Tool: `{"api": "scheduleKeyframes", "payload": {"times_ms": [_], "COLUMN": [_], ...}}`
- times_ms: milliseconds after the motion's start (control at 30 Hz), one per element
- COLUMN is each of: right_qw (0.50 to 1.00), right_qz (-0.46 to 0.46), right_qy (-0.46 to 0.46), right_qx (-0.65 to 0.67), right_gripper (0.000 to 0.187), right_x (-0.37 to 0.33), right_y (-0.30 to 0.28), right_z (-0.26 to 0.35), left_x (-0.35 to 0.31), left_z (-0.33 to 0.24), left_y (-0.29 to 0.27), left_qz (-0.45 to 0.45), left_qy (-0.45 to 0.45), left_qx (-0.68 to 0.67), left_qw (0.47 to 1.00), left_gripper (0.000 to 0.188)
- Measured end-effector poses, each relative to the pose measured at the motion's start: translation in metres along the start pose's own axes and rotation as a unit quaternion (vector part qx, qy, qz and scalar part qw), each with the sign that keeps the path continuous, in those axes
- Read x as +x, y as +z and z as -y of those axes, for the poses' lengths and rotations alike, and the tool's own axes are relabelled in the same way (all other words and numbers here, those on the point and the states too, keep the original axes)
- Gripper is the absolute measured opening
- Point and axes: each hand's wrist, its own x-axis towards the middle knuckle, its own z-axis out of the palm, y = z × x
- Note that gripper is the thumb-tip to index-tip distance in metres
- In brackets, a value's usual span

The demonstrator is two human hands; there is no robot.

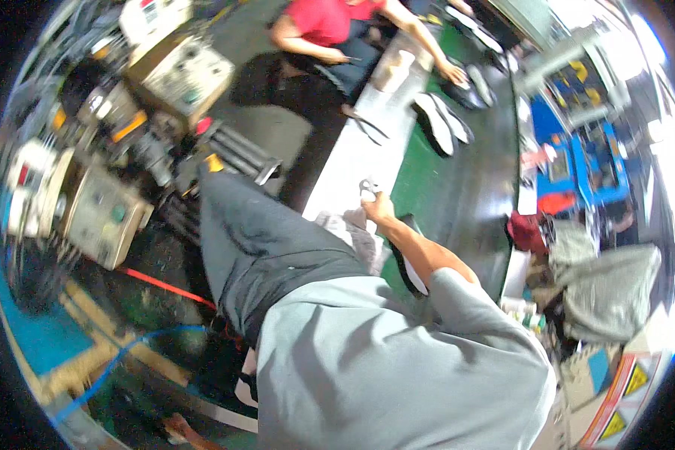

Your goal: Assembling shoe soles and uppers using industrial pressing machinery in a factory.

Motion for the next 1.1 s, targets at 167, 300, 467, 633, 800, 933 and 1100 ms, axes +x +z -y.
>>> {"api": "scheduleKeyframes", "payload": {"times_ms": [167,300,467,633,800,933,1100], "right_qw": [0.999,0.993,0.998,0.999,0.991,0.953,0.947], "right_qz": [0.025,-0.099,0.024,0.037,0.026,0.081,0.208], "right_qy": [-0.035,-0.058,0.021,0.005,0.097,0.077,-0.023], "right_qx": [0.019,0.017,-0.057,-0.023,0.091,0.280,0.244], "right_gripper": [0.062,0.066,0.104,0.119,0.106,0.103,0.103], "right_x": [-0.008,-0.016,-0.093,-0.185,-0.152,-0.122,-0.095], "right_y": [-0.024,-0.092,-0.161,-0.114,-0.115,-0.136,-0.133], "right_z": [-0.031,-0.097,-0.199,-0.215,-0.175,-0.059,0.080], "left_x": [0.012,-0.086,-0.252,-0.357,-0.425,-0.444,-0.457], "left_z": [-0.138,-0.398,-0.530,-0.572,-0.582,-0.610,-0.645], "left_y": [0.034,-0.024,-0.096,-0.116,-0.115,-0.126,-0.194], "left_qz": [-0.148,0.006,0.215,0.271,0.364,0.368,0.215], "left_qy": [0.287,0.506,0.530,0.634,0.682,0.754,0.800], "left_qx": [-0.290,-0.470,-0.554,-0.435,-0.350,-0.313,-0.356], "left_qw": [0.901,0.723,0.605,0.579,0.529,0.446,0.433], "left_gripper": [0.046,0.040,0.043,0.040,0.042,0.058,0.053]}}
